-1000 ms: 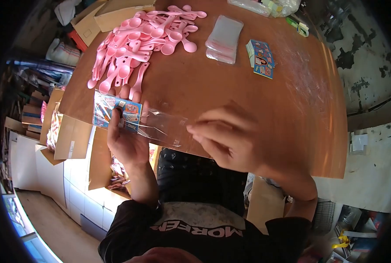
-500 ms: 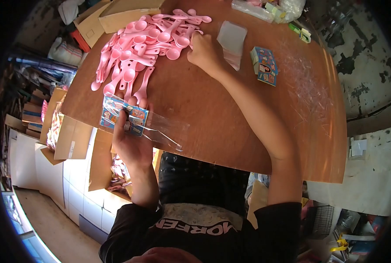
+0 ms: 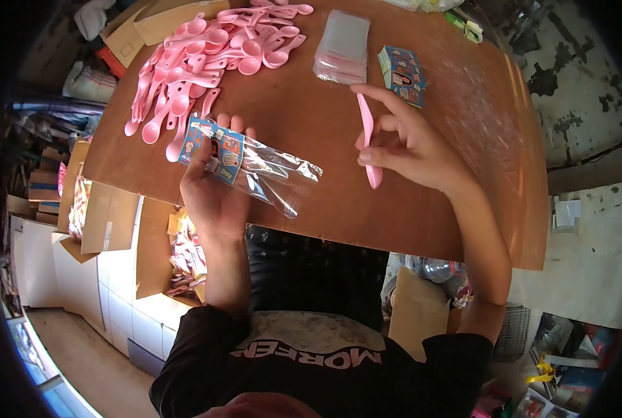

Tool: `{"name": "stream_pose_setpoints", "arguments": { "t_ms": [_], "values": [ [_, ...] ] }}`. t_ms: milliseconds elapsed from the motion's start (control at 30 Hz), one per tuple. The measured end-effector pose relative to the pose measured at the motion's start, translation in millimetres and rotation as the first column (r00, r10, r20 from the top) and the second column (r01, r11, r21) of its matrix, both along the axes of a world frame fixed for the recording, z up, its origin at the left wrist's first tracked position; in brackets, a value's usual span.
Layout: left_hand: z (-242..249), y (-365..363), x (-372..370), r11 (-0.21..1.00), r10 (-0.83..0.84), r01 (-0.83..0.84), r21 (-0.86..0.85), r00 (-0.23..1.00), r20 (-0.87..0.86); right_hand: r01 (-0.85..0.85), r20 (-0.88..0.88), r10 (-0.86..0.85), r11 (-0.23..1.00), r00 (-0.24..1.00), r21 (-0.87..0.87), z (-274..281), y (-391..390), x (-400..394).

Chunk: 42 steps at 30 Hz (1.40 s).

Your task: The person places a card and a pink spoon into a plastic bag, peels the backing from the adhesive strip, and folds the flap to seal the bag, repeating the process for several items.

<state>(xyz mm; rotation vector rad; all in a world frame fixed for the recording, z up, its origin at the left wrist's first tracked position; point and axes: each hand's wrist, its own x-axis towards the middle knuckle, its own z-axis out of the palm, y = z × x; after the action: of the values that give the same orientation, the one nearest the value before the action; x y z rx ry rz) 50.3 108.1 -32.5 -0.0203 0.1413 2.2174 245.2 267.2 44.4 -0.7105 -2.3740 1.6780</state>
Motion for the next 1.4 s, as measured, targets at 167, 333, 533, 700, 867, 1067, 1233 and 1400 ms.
{"name": "stream_pose_setpoints", "arguments": {
  "t_ms": [167,333,533,700,867,1067,1233,1400],
  "values": [
    [2,10,10,0.994,-0.094,0.092,0.066,0.995,0.025,0.293,-0.284,-0.274,0.956,0.919,0.029,-15,-45,46],
    [4,18,21,0.992,-0.130,0.129,0.012,0.988,0.088,0.556,-0.829,-0.201,0.817,0.521,0.151,-64,-81,54],
    [9,22,38,0.981,-0.189,0.192,-0.017,0.974,0.126,0.697,-0.917,-0.097,0.682,0.386,0.221,-85,-102,38],
    [13,22,48,0.971,-0.233,0.239,-0.027,0.962,0.142,0.693,-0.918,-0.005,0.658,0.396,0.295,-89,-95,29],
    [11,20,51,0.968,-0.250,0.251,0.003,0.961,0.118,0.678,-0.939,0.027,0.685,0.343,0.267,-94,-96,22],
    [13,20,63,0.967,-0.248,0.249,-0.051,0.968,0.022,0.760,-0.931,-0.053,0.595,0.362,0.262,-101,-99,24],
    [18,18,71,0.958,-0.285,0.286,-0.024,0.958,0.036,0.766,-0.922,-0.054,0.576,0.384,0.285,-98,-98,21],
    [25,17,73,0.952,-0.292,0.290,-0.094,0.957,-0.006,0.730,-0.811,-0.103,0.511,0.576,0.454,-89,-98,33]
  ]
}}
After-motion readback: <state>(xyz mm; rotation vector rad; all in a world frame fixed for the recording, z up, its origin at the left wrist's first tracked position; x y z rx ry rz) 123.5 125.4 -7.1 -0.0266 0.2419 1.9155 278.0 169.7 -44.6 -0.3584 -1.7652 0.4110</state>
